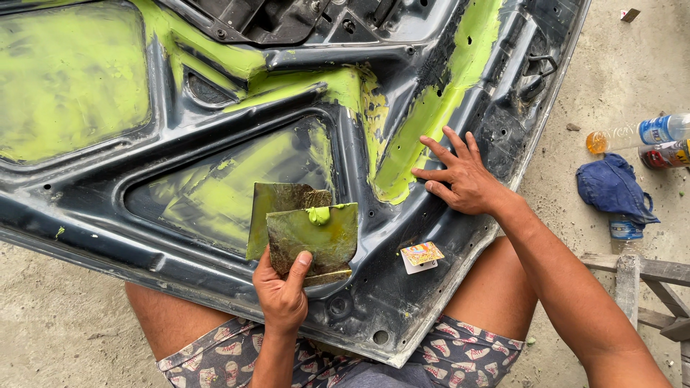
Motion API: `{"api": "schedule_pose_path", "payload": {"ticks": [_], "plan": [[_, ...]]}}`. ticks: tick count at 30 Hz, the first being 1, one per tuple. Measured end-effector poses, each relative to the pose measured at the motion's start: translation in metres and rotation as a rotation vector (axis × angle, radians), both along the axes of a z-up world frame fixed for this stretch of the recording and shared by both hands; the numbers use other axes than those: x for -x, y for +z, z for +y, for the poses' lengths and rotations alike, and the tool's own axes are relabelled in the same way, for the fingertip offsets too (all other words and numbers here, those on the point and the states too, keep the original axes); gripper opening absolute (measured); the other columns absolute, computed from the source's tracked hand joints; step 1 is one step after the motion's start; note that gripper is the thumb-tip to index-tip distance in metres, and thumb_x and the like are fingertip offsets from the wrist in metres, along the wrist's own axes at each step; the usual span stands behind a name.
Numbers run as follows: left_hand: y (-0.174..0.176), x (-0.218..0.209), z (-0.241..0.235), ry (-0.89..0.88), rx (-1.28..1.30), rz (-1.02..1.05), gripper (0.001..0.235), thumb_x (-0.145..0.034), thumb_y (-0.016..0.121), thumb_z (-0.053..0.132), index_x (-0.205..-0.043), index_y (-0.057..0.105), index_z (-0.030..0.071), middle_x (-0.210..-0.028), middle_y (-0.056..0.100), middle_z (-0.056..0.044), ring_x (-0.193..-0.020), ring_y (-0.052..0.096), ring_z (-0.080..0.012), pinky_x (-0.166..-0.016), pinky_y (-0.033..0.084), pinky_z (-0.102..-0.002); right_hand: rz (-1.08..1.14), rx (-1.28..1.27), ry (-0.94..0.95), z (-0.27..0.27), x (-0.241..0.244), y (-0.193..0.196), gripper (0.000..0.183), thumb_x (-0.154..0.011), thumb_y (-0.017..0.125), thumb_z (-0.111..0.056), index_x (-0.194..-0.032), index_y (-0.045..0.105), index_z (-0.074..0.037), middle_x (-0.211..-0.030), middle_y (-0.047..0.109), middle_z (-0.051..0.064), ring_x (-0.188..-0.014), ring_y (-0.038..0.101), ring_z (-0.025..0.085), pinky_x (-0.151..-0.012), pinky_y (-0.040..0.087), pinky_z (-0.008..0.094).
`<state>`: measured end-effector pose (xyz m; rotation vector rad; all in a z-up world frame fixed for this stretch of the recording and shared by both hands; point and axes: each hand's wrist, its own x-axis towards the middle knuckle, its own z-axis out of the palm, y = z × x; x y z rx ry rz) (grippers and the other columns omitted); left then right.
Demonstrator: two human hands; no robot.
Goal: The person applies a green body filler to a car door panel using a metal putty knife. They spread the filler into the panel's contours and use a small card to smooth the surface.
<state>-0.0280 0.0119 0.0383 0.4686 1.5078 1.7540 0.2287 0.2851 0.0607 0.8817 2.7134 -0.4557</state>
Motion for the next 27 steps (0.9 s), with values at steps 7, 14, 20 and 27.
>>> {"api": "schedule_pose_path", "payload": {"ticks": [7, 14, 20, 27], "plan": [[-0.002, 0.0, 0.0, 0.002, 0.002, 0.002, 0.032, -0.086, 0.068, 0.012, -0.116, 0.065, 0.002, -0.106, 0.071, -0.008, -0.097, 0.066, -0.018, -0.091, 0.052, -0.031, 0.031, 0.055, -0.017, 0.005, -0.003, -0.005, 0.036, -0.093, 0.051, -0.033, -0.127, 0.063, -0.04, -0.164, 0.016, -0.002, -0.151, -0.004, 0.042, -0.113, -0.006, 0.067], [-0.001, 0.0, 0.002, -0.015, 0.002, -0.024, 0.033, -0.086, 0.067, 0.012, -0.117, 0.064, 0.001, -0.106, 0.071, -0.009, -0.097, 0.066, -0.0187, -0.09, 0.053, -0.031, 0.031, 0.117, -0.023, 0.009, -0.005, -0.005, 0.036, -0.094, 0.05, -0.031, -0.125, 0.066, -0.038, -0.164, 0.013, -0.001, -0.15, -0.009, 0.043, -0.113, -0.01, 0.066], [-0.002, 0.0, 0.002, -0.011, 0.0, -0.019, 0.032, -0.086, 0.068, 0.012, -0.116, 0.065, 0.001, -0.105, 0.072, -0.008, -0.095, 0.066, -0.0176, -0.089, 0.053, -0.03, 0.052, 0.203, -0.077, 0.01, -0.004, -0.004, 0.033, -0.092, 0.054, -0.028, -0.12, 0.07, -0.035, -0.165, 0.011, -0.001, -0.15, -0.015, 0.042, -0.113, -0.015, 0.064], [0.003, 0.001, 0.003, -0.027, -0.012, -0.004, 0.027, -0.086, 0.068, 0.011, -0.112, 0.067, 0.002, -0.101, 0.071, -0.006, -0.093, 0.065, -0.0166, -0.087, 0.053, -0.03, 0.543, 0.618, -0.305, 0.018, -0.016, 0.026, 0.023, -0.082, 0.058, -0.025, -0.099, 0.071, -0.016, -0.167, 0.019, 0.007, -0.157, -0.004, 0.033, -0.119, -0.004, 0.06]]}}
